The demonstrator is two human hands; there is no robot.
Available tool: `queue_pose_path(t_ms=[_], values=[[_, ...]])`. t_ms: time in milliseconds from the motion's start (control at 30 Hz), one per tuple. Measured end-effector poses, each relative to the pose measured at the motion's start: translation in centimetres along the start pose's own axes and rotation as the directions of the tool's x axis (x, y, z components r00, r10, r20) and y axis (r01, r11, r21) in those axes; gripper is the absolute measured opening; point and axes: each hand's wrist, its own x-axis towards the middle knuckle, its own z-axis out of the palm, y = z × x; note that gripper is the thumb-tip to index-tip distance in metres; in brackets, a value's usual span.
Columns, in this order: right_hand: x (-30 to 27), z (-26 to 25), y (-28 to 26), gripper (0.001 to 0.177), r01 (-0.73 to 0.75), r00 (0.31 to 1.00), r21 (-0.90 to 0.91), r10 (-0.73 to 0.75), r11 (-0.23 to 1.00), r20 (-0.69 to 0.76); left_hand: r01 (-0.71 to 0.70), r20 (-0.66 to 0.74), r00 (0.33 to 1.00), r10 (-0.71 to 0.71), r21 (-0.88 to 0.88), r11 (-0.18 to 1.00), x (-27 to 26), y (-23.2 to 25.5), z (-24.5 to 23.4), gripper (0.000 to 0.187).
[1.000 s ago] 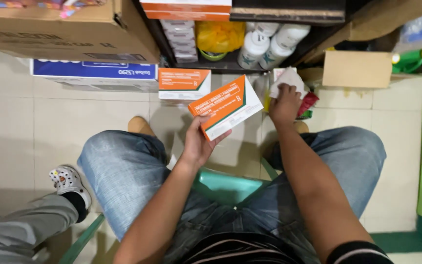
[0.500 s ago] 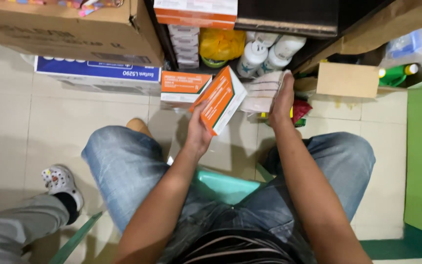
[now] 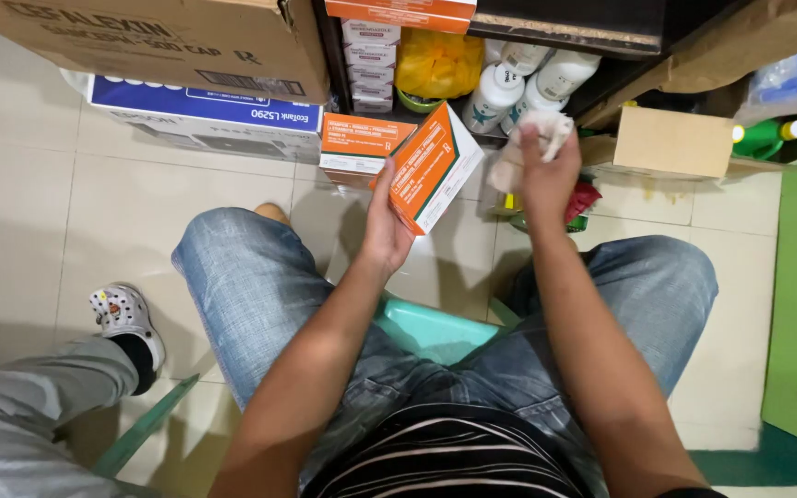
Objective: The person sits on a stool and wipes the surface of small orange and white boxes with a white cloth. They pick up each box, wipe it, and place it on a shelf above. The person repeats this process for several boxes.
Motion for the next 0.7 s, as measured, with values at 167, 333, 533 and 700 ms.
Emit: queue_pose_path(t_ms=[167,333,533,700], values=[[-4.2,3.0,3.2,0.024,0.341,0.937,-0.140,-0.323,0.930,0.135,0.039,0.103,0.994,-0.042,0.032,0.999,-1.4,-0.4,1.3,0.088],[-9.9,4.9,-2.0,0.026,0.527,0.710,-0.005,-0.437,0.850,0.553,-0.003,0.229,0.973,0.023,-0.089,0.996,2.9,-2.8,-4.7,0.082],[-6.9,4.6,-3.4,0.020,0.531,0.772,-0.222,-0.359,0.817,0.524,-0.044,0.141,0.989,0.045,-0.009,0.999,1.6,-2.2,-2.6,0.079],[-5.0,3.5,-3.9,0.033,0.351,0.903,-0.248,-0.255,0.903,0.347,-0.045,0.196,0.980,0.031,0.072,0.996,0.4,-3.3,-2.0,0.080]])
